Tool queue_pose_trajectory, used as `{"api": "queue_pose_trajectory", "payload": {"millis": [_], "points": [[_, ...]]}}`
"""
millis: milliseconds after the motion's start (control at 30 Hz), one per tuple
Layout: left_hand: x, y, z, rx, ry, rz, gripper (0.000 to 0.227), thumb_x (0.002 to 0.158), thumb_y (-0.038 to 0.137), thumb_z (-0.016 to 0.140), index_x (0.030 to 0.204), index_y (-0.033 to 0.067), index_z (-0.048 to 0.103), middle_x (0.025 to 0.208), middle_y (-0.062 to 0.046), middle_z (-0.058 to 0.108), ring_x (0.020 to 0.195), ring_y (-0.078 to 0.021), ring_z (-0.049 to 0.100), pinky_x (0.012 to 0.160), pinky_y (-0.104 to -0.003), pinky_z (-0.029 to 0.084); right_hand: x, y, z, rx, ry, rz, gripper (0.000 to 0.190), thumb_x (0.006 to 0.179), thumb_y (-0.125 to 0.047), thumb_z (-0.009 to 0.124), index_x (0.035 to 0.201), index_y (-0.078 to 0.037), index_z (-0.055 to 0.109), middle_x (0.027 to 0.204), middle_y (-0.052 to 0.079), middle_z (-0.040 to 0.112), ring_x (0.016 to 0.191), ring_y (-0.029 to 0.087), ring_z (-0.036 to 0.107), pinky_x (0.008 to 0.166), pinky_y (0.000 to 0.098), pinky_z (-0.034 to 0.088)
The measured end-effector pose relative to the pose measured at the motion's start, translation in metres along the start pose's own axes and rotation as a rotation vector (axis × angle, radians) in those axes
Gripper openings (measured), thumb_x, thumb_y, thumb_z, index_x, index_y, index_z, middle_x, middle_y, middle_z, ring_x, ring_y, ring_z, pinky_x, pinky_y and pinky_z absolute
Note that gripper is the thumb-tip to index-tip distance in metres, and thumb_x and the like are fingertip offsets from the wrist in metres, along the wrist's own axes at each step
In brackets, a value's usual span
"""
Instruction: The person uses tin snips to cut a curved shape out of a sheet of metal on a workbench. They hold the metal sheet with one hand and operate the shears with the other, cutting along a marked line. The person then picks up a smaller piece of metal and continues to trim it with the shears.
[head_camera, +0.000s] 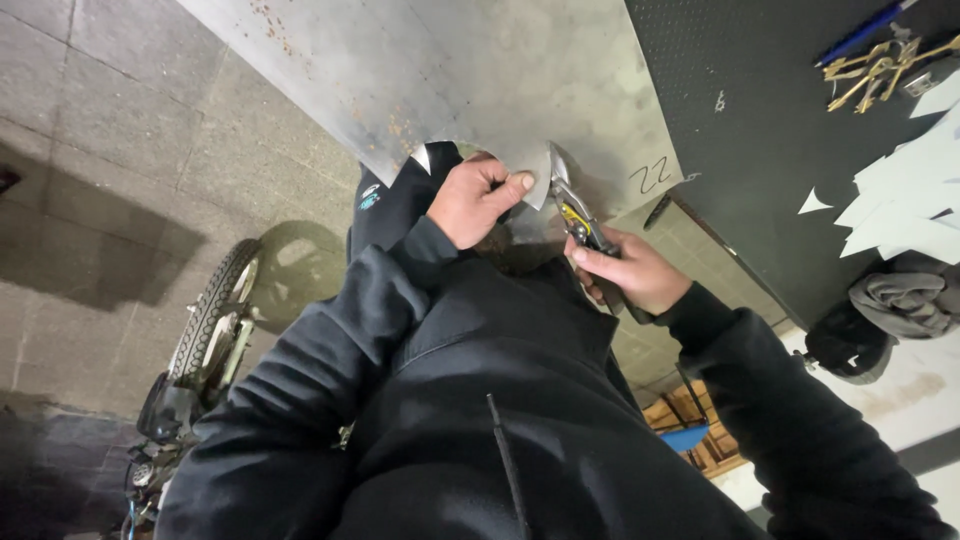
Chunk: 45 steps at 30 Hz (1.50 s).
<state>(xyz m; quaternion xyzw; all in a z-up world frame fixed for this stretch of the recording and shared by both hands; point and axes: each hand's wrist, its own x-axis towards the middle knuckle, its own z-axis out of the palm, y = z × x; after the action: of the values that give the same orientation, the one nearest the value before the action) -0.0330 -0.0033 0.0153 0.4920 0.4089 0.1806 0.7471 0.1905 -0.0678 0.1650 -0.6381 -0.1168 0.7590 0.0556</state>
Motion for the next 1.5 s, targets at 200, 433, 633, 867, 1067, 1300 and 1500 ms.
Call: {"api": "queue_pose_trajectory", "payload": {"millis": [200, 433, 633, 867, 1067, 1300, 1500], "points": [[-0.001, -0.004, 0.002, 0.002, -0.011, -0.045, 0.042, 0.097, 0.034, 0.073, 0.074, -0.0005, 0.064, 0.074, -0.011, 0.057, 0.069, -0.021, 0.055, 0.063, -0.037, 0.046, -0.003, -0.006, -0.001, -0.018, 0.004, 0.024, 0.029, 0.096, -0.031, 0.064, 0.109, -0.006, 0.059, 0.073, 0.0, 0.054, 0.061, 0.011, 0.056, 0.055, 0.0276, 0.047], [-0.001, -0.004, 0.002, 0.03, -0.019, -0.002, 0.044, 0.098, 0.035, 0.073, 0.073, -0.0005, 0.064, 0.071, -0.012, 0.055, 0.067, -0.023, 0.054, 0.063, -0.039, 0.045, -0.005, -0.004, 0.002, 0.005, 0.041, 0.025, 0.024, 0.097, -0.029, 0.066, 0.105, -0.007, 0.059, 0.07, -0.001, 0.051, 0.056, 0.009, 0.051, 0.051, 0.0266, 0.043], [0.0, -0.005, 0.002, -0.004, -0.028, -0.008, 0.045, 0.097, 0.036, 0.073, 0.073, -0.0004, 0.063, 0.07, -0.012, 0.055, 0.065, -0.0221, 0.053, 0.061, -0.039, 0.045, -0.006, -0.007, -0.006, -0.004, 0.046, 0.075, 0.023, 0.096, -0.027, 0.067, 0.103, -0.007, 0.057, 0.068, -0.001, 0.047, 0.054, 0.01, 0.046, 0.047, 0.0273, 0.038], [-0.001, -0.001, -0.003, -0.049, -0.072, -0.032, 0.044, 0.099, 0.036, 0.071, 0.075, 0.0001, 0.064, 0.067, -0.01, 0.055, 0.061, -0.0183, 0.053, 0.058, -0.037, 0.044, 0.005, -0.005, -0.014, 0.061, 0.012, 0.124, 0.032, 0.097, -0.029, 0.061, 0.12, -0.008, 0.063, 0.079, 0.002, 0.063, 0.067, 0.012, 0.061, 0.059, 0.0287, 0.05], [-0.001, 0.0, 0.0, -0.064, -0.033, 0.035, 0.04, 0.098, 0.034, 0.072, 0.076, 0.0009, 0.065, 0.07, -0.009, 0.056, 0.063, -0.0174, 0.056, 0.059, -0.036, 0.045, 0.002, -0.008, -0.009, 0.025, 0.032, 0.125, 0.033, 0.099, -0.031, 0.06, 0.12, -0.005, 0.062, 0.077, 0.004, 0.061, 0.065, 0.013, 0.062, 0.059, 0.0296, 0.051], [0.0, -0.001, -0.001, -0.013, -0.022, 0.111, 0.046, 0.098, 0.031, 0.075, 0.066, 0.002, 0.059, 0.062, -0.01, 0.053, 0.066, -0.0229, 0.05, 0.063, -0.04, 0.043, 0.002, -0.012, -0.005, -0.054, 0.018, 0.111, 0.029, 0.097, -0.033, 0.062, 0.112, -0.009, 0.06, 0.074, 0.001, 0.057, 0.062, 0.012, 0.058, 0.056, 0.0291, 0.049], [0.0, 0.0, -0.001, -0.04, -0.048, 0.034, 0.051, 0.097, 0.032, 0.075, 0.063, 0.0014, 0.051, 0.06, -0.01, 0.048, 0.063, -0.0239, 0.047, 0.062, -0.041, 0.041, -0.001, -0.015, -0.004, -0.097, 0.019, 0.062, 0.028, 0.097, -0.034, 0.062, 0.109, -0.009, 0.06, 0.072, 0.0, 0.053, 0.062, 0.01, 0.055, 0.056, 0.0278, 0.048]]}}
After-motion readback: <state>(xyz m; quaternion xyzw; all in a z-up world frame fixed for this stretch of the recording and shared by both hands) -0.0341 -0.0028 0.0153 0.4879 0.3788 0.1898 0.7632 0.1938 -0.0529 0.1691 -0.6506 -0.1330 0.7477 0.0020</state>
